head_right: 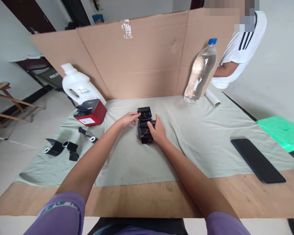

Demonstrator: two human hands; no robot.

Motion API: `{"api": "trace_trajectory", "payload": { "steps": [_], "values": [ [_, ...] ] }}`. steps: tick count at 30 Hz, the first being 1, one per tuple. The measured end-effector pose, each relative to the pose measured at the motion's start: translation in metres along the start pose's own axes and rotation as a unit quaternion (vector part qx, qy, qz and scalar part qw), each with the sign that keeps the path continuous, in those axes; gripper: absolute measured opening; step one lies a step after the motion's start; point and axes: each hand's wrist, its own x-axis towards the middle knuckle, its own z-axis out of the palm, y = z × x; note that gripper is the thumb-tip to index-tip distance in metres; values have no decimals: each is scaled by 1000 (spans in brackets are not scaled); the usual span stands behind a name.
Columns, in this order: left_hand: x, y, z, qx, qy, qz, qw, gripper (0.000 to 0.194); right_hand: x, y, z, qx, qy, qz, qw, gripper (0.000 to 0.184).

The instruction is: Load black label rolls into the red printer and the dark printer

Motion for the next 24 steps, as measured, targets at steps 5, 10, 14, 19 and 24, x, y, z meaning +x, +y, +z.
{"api": "trace_trajectory", "payload": {
  "steps": [5,10,14,19,24],
  "values": [
    [-6,9,6,65,106,-6,992,38,1,2,1,0,3,-2,1000,76],
    [-32,20,15,250,214,155,931,22,3,3,2,-7,14,-4,1000,66],
    [-40,41,26,463,43,170,869,26,4,4,2,-2,21,-7,1000,66],
    [-40,65,36,528,9,141,837,27,5,7,4,6,23,-3,1000,66],
    [-37,68,44,539,-21,143,830,28,6,9,4,8,26,-12,1000,64]
  ]
}}
